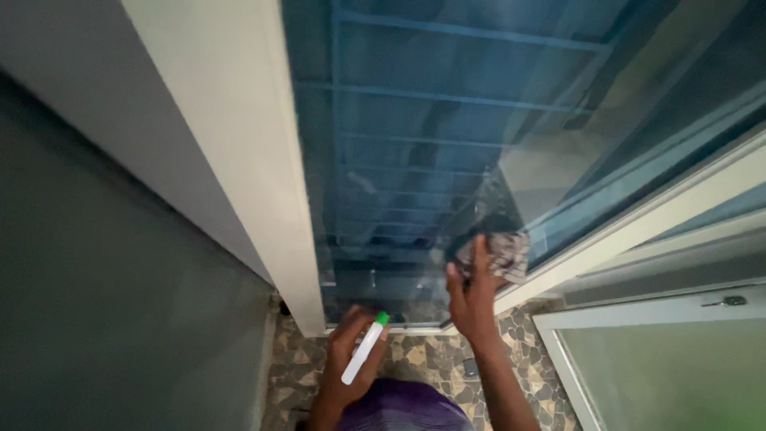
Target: The person wipes the glass surface of a window using a cloth while holding a spray bottle in their other hand, covering different areas of the pane.
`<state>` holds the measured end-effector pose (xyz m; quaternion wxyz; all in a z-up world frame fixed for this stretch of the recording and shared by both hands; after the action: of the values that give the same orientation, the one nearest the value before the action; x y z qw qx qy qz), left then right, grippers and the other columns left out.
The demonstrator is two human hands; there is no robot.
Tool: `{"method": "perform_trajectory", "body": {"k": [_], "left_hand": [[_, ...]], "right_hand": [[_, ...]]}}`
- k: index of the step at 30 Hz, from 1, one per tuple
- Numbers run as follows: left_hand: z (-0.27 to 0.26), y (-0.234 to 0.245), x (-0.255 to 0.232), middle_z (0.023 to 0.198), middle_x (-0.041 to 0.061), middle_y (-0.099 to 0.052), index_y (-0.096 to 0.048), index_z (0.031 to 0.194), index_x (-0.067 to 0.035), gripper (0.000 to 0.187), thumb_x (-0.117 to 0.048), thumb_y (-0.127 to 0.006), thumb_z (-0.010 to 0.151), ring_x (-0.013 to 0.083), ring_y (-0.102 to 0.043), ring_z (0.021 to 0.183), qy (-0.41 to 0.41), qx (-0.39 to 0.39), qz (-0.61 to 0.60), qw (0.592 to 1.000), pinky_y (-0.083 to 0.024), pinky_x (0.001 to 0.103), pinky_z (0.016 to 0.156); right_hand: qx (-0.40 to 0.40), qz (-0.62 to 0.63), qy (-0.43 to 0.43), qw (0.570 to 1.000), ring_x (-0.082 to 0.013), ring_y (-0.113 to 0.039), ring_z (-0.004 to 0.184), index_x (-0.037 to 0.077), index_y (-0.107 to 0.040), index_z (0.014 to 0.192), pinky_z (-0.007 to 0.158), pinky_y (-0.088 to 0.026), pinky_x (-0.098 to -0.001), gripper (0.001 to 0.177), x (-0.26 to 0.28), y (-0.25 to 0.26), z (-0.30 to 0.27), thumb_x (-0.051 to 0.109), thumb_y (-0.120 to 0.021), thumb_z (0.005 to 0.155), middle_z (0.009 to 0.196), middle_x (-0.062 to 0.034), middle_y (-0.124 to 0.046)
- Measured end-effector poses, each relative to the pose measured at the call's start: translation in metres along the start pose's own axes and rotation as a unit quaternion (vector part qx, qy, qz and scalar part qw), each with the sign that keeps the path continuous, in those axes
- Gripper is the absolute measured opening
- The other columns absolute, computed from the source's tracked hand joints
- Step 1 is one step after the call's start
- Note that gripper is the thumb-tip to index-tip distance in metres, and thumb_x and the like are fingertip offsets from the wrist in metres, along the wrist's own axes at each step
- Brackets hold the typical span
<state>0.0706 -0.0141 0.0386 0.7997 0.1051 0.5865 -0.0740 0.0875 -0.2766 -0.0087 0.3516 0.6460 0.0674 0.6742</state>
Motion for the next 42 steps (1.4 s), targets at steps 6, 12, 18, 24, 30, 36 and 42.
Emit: {"method": "perform_trajectory", "body": {"k": [6, 12, 18, 24, 30, 36, 42], "left_hand": [[-0.009, -0.014, 0.000, 0.082, 0.012, -0.057, -0.068, 0.103, 0.004, 0.015, -0.008, -0.069, 0.093, 0.0220, -0.056, 0.067, 0.059, 0.001, 0.000, 0.998, -0.044, 0.037, 0.059], [-0.017, 0.001, -0.002, 0.082, 0.012, -0.059, -0.068, 0.101, 0.003, 0.015, -0.010, -0.068, 0.094, 0.0227, -0.059, 0.068, 0.046, -0.037, 0.025, 0.998, -0.046, 0.036, 0.061], [-0.013, -0.008, -0.008, 0.084, 0.013, -0.065, -0.069, 0.103, 0.003, 0.018, -0.012, -0.068, 0.093, 0.0251, -0.064, 0.072, 0.049, -0.022, 0.046, 0.997, -0.049, 0.037, 0.065], [-0.009, -0.026, -0.020, 0.086, 0.013, -0.067, -0.069, 0.107, 0.002, 0.018, -0.014, -0.068, 0.100, 0.0250, -0.066, 0.075, -0.022, -0.010, 0.047, 0.999, -0.052, 0.041, 0.083], [-0.014, -0.014, 0.000, 0.076, 0.011, -0.064, -0.070, 0.101, 0.002, 0.019, -0.016, -0.069, 0.094, 0.0227, -0.064, 0.065, 0.065, -0.054, 0.042, 0.996, -0.049, 0.037, 0.059], [-0.016, -0.021, 0.005, 0.081, 0.012, -0.062, -0.069, 0.102, 0.002, 0.019, -0.014, -0.069, 0.093, 0.0228, -0.062, 0.067, 0.086, -0.057, 0.036, 0.994, -0.049, 0.036, 0.059], [-0.011, -0.041, -0.007, 0.085, 0.011, -0.061, -0.068, 0.103, 0.002, 0.017, -0.013, -0.067, 0.095, 0.0233, -0.062, 0.071, 0.048, -0.044, 0.018, 0.998, -0.049, 0.035, 0.063]], "right_hand": [[0.030, -0.081, 0.284, 0.955, -0.0254, -0.073, 0.100, 0.015, -0.035, 0.162, 0.072, -0.057, -0.0316, 0.057, 0.071, -0.028, -0.028, 0.029, -0.051, 0.110, 0.133, -0.0260, -0.066], [0.062, -0.009, -0.104, 0.993, -0.0319, -0.066, 0.114, 0.017, -0.026, 0.171, 0.081, -0.059, -0.0452, 0.073, -0.055, 0.003, -0.028, 0.027, -0.048, 0.103, 0.153, -0.0241, -0.040], [-0.043, -0.058, 0.114, 0.991, -0.0432, -0.047, 0.140, 0.003, -0.019, 0.164, 0.115, -0.038, -0.0499, 0.067, 0.008, 0.027, -0.002, 0.033, -0.042, 0.109, 0.162, -0.0313, -0.033], [0.089, -0.156, 0.134, 0.975, -0.0405, -0.044, 0.146, 0.015, -0.034, 0.163, 0.124, -0.020, -0.0511, 0.057, 0.003, -0.026, -0.024, 0.032, -0.039, 0.109, 0.160, -0.0221, -0.046], [0.004, -0.130, 0.068, 0.989, -0.0512, -0.049, 0.119, 0.009, -0.025, 0.170, 0.105, -0.033, -0.0532, 0.063, -0.059, 0.020, -0.020, 0.038, -0.027, 0.114, 0.137, -0.0348, -0.056], [0.006, -0.019, 0.048, 0.999, -0.0473, -0.058, 0.100, 0.014, -0.025, 0.170, 0.089, -0.048, -0.0522, 0.064, -0.015, 0.022, 0.009, 0.041, -0.022, 0.113, 0.120, -0.0334, -0.061], [0.120, -0.097, 0.193, 0.969, -0.0328, -0.068, 0.105, 0.017, -0.040, 0.163, 0.097, -0.051, -0.0485, 0.053, 0.041, -0.024, -0.013, 0.035, -0.033, 0.114, 0.129, -0.0195, -0.071]]}}
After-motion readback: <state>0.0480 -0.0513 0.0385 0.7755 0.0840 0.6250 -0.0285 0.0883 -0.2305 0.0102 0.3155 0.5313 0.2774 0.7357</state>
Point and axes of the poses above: each hand's wrist, its own z-axis towards the middle knuckle, its own y-axis out of the back of the hand, x = y × z, the point moved 10 cm from there along z, towards the middle knuckle
